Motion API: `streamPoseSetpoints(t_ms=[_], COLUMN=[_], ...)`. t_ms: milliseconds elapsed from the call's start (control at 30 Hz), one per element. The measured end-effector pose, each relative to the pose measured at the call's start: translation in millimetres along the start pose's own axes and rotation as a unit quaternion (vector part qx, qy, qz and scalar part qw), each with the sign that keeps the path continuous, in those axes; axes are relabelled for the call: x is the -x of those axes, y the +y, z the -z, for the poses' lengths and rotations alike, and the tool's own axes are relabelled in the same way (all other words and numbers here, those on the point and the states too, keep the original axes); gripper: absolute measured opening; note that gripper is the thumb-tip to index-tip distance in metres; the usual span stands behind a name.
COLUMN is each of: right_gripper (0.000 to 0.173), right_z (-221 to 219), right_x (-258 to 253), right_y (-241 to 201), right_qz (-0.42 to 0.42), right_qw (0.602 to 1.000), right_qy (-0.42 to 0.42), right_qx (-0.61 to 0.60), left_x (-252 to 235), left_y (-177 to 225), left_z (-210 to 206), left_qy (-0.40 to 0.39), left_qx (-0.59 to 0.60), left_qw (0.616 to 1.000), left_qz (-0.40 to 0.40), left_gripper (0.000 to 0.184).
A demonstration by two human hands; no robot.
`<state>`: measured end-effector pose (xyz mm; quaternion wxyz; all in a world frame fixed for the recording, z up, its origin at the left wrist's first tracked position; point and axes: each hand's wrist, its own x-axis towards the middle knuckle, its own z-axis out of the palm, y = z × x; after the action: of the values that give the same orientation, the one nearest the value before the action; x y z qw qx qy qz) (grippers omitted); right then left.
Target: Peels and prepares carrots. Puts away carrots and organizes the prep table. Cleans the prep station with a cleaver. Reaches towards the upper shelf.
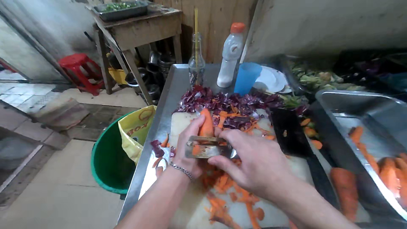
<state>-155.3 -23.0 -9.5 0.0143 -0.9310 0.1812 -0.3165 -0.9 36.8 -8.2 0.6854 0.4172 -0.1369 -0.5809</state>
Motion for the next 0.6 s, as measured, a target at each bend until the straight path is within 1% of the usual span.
streamPoseSetpoints(t_ms=[100, 167, 267, 467, 533, 567, 600], right_gripper=[0.054, 0.055, 0.055, 0.054, 0.055, 0.054, 0.054], right_z=[1, 2, 2, -2, -1, 1, 3], right_x=[0, 0, 1, 0, -2, -3, -4], right_y=[1, 0, 0, 11, 14, 17, 23], right_qz=[-0.003, -0.004, -0.002, -0.002, -0.018, -0.041, -0.07], right_qw=[1.0, 1.0, 1.0, 1.0, 1.0, 0.999, 0.997], right_qy=[0.0, -0.001, -0.003, -0.014, -0.02, -0.029, -0.036], right_qx=[-0.007, -0.008, -0.012, -0.007, -0.004, -0.003, -0.008], left_x=[-1, -1, -1, -6, -5, -4, -1], left_y=[0, -1, -2, -2, -1, -1, -1], left_z=[0, 3, 4, 6, 7, 5, 5], left_qy=[-0.01, -0.033, -0.046, -0.017, -0.014, -0.016, -0.039], left_qx=[-0.005, -0.023, -0.025, -0.033, -0.043, -0.056, -0.071], left_qw=[1.0, 0.999, 0.998, 0.999, 0.999, 0.998, 0.996], left_qz=[-0.013, -0.028, -0.035, -0.026, -0.025, -0.024, -0.024], left_gripper=[0.034, 0.037, 0.036, 0.035, 0.033, 0.034, 0.038])
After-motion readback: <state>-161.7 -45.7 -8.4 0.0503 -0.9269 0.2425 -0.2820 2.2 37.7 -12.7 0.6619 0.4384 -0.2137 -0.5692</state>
